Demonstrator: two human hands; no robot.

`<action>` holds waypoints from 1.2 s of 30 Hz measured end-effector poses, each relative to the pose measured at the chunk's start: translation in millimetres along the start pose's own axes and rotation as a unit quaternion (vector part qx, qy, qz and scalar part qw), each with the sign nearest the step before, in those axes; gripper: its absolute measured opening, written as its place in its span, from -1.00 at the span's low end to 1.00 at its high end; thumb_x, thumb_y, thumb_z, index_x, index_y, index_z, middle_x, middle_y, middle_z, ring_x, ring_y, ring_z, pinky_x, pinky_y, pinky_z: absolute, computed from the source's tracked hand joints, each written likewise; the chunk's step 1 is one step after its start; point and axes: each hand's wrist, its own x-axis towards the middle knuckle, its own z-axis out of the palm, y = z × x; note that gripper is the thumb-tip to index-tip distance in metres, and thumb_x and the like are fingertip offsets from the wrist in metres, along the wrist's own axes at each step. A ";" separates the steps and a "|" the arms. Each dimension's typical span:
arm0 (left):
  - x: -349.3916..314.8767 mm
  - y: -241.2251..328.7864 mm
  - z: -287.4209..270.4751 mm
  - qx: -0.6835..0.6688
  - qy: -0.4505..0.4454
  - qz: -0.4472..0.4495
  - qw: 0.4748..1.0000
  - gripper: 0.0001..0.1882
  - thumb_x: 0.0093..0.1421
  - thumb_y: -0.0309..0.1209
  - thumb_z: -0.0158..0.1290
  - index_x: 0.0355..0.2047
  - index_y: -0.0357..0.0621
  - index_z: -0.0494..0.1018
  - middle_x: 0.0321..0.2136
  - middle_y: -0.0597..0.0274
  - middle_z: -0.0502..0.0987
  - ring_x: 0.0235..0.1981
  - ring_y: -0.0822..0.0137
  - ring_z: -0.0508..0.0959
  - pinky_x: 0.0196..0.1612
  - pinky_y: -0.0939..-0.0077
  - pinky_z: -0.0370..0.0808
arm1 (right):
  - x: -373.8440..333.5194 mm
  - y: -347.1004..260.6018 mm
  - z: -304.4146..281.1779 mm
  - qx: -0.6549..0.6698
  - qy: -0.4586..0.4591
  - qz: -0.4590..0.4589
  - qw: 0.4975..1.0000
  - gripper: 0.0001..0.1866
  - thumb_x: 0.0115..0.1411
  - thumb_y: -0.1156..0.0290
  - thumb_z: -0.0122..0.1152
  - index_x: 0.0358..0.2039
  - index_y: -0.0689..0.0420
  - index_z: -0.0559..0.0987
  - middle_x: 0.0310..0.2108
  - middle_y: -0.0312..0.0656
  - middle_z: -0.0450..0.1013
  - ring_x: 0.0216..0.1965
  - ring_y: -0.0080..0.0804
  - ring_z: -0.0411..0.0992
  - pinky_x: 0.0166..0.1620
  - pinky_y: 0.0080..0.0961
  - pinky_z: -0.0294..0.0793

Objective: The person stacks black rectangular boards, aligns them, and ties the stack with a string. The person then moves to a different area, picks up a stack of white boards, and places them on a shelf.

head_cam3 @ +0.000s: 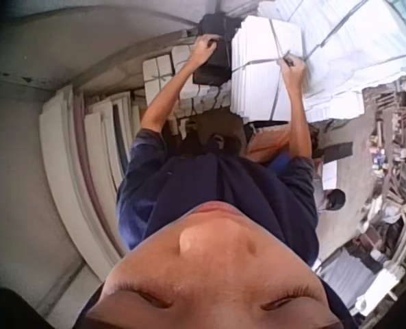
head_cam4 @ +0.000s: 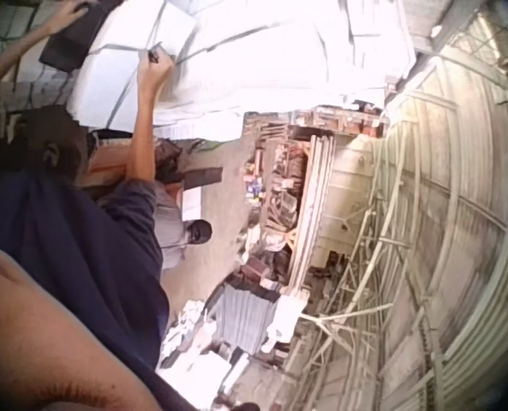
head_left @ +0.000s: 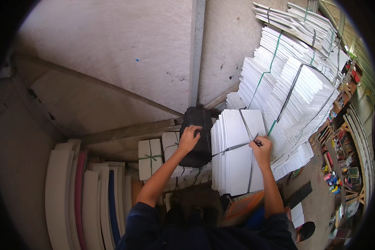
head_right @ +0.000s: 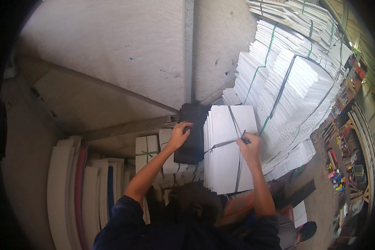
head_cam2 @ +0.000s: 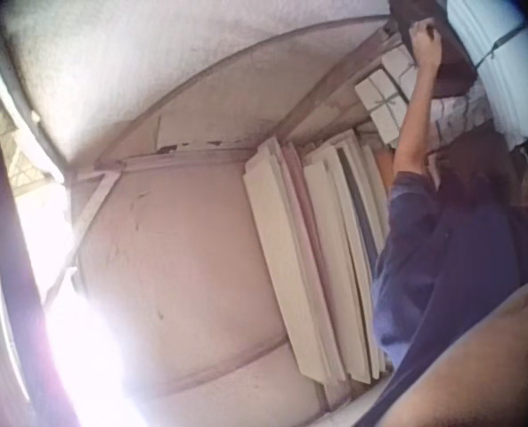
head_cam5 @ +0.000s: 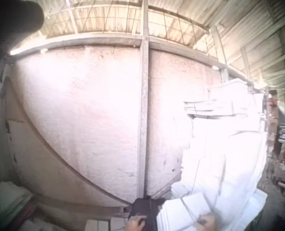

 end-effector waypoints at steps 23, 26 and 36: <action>79.0 -127.3 3.4 0.167 -0.237 0.158 0.944 -0.77 -0.07 -0.34 0.08 -0.46 -0.22 0.38 -0.41 0.16 0.39 -0.26 0.19 0.41 -0.39 0.35 0.48 | 102.1 -32.8 47.4 -0.208 -0.042 0.034 0.977 -0.90 -0.32 0.51 0.13 -0.76 0.24 0.41 -0.75 -0.17 0.30 -0.59 -0.31 0.17 -0.45 -0.45 0.17; 70.1 -134.6 -27.7 0.128 -0.253 0.128 0.950 -0.78 -0.03 -0.33 0.05 -0.44 -0.22 0.36 -0.40 0.16 0.38 -0.24 0.19 0.40 -0.37 0.31 0.47 | 113.2 -38.0 45.4 -0.185 -0.037 0.032 0.982 -0.89 -0.32 0.51 0.13 -0.77 0.26 0.40 -0.76 -0.18 0.30 -0.60 -0.34 0.17 -0.43 -0.48 0.18; 50.7 -155.5 -103.7 0.108 -0.267 0.027 0.957 -0.81 0.04 -0.36 0.00 -0.41 -0.22 0.35 -0.41 0.12 0.36 -0.26 0.13 0.37 -0.20 0.31 0.34 | 160.0 -52.1 62.3 -0.161 -0.065 -0.060 0.983 -0.87 -0.32 0.52 0.11 -0.75 0.29 0.37 -0.76 -0.19 0.28 -0.59 -0.39 0.17 -0.47 -0.51 0.17</action>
